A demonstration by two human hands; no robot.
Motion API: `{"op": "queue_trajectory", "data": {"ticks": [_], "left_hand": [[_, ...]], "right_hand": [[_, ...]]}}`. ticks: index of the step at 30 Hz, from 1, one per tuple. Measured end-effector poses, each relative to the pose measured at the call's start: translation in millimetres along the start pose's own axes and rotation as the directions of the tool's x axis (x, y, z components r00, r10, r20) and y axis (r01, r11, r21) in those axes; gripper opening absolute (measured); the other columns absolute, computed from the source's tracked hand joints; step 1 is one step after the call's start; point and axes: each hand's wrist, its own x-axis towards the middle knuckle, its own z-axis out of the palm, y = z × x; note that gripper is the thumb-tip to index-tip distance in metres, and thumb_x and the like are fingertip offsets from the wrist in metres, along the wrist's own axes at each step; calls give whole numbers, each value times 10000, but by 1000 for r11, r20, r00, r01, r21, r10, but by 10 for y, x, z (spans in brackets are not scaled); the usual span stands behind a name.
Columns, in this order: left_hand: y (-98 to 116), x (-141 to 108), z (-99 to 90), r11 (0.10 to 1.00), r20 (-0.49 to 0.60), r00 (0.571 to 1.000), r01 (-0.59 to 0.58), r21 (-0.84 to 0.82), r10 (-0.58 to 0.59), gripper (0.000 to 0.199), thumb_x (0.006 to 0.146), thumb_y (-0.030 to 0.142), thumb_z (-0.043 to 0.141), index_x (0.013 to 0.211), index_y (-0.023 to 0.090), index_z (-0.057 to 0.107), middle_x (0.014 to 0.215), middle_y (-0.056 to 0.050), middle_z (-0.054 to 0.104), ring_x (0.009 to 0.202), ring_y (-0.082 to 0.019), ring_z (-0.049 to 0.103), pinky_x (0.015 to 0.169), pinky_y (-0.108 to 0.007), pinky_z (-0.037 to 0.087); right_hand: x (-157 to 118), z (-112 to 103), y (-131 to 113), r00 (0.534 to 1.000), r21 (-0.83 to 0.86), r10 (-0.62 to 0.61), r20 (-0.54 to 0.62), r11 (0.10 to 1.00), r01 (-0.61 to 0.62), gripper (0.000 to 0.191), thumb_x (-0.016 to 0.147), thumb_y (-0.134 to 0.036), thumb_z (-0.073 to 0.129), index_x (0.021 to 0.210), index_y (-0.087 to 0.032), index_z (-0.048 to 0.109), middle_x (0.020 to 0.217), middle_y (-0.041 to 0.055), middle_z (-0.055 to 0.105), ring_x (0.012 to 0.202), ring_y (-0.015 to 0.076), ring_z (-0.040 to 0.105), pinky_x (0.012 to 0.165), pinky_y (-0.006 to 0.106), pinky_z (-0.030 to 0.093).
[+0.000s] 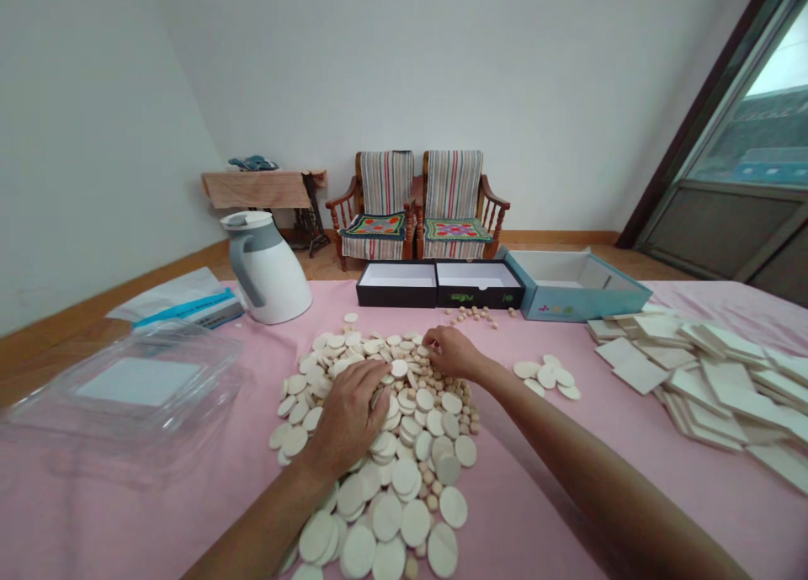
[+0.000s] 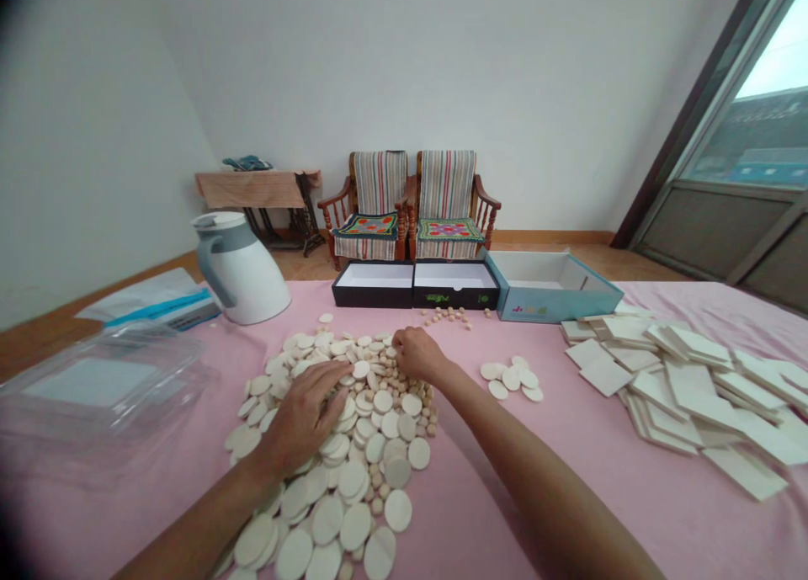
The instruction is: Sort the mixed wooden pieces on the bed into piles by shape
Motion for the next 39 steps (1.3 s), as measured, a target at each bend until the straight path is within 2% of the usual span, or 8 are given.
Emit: {"op": "queue_trajectory", "data": {"ticks": [8, 13, 17, 22, 26, 29, 34, 39], "left_hand": [[23, 7, -9, 1000, -1, 1000, 14, -15, -14, 307, 894, 214, 487, 1180, 210, 597, 1150, -99, 650, 1105, -252, 577, 974, -477, 471], [9, 18, -1, 1000, 13, 1000, 14, -8, -14, 296, 894, 218, 478, 1159, 183, 605, 1151, -101, 650, 1105, -252, 575, 984, -464, 461], [-6, 19, 12, 1000, 12, 1000, 6, -10, -6, 285, 898, 230, 480, 1146, 173, 608, 1147, -104, 653, 1104, -252, 574, 986, -461, 455], [-16, 18, 29, 1000, 6, 1000, -3, -10, 3, 282, 899, 218, 473, 1139, 157, 606, 1143, -110, 654, 1099, -250, 572, 991, -462, 449], [-22, 16, 38, 1000, 7, 1000, -5, -6, 5, 279, 897, 221, 475, 1132, 151, 609, 1140, -113, 654, 1097, -253, 573, 985, -464, 453], [-24, 13, 41, 1000, 7, 1000, -7, -5, 7, 281, 900, 222, 473, 1135, 148, 607, 1145, -109, 654, 1102, -251, 572, 986, -466, 453], [-17, 12, 36, 1000, -3, 1000, -6, -4, 6, 280, 896, 211, 479, 1135, 146, 610, 1141, -106, 657, 1098, -246, 576, 990, -457, 454], [-10, 9, 20, 1000, -2, 1000, -3, -1, 3, 277, 900, 212, 478, 1134, 146, 610, 1143, -108, 654, 1101, -245, 575, 983, -454, 461]], "right_hand": [[128, 5, 22, 999, 4, -1, 49, 1000, 1, 256, 701, -117, 559, 932, -157, 663, 934, 70, 693, 818, 167, 611, 723, 245, 421], [62, 23, -57, 998, -4, 42, -52, 999, -43, 293, 717, -131, 544, 993, -141, 643, 969, 93, 666, 847, 176, 589, 748, 267, 412], [-98, -130, -38, 985, 110, 45, -169, 994, -27, 190, 758, -159, 511, 866, -143, 666, 830, 62, 669, 735, 148, 574, 682, 245, 409], [-584, -578, 420, 963, 124, 206, -176, 975, -186, 230, 730, -164, 486, 802, -153, 704, 737, 41, 678, 678, 153, 579, 613, 239, 386], [-1005, -880, 865, 906, -54, 405, -126, 909, -414, 251, 774, -207, 477, 714, -168, 717, 707, 66, 691, 664, 175, 605, 592, 252, 373], [-1090, -933, 912, 876, -172, 445, -186, 863, -475, 255, 791, -257, 508, 638, -184, 698, 676, 77, 685, 655, 186, 615, 581, 256, 369], [-732, -586, 488, 978, 49, 169, -120, 985, -164, 229, 795, -139, 515, 910, -156, 712, 896, 71, 718, 741, 145, 633, 660, 213, 435], [-308, -178, 201, 996, 60, -75, -48, 995, 78, 388, 776, -6, 471, 1055, -160, 693, 1051, 99, 692, 908, 160, 625, 802, 245, 441]]}}
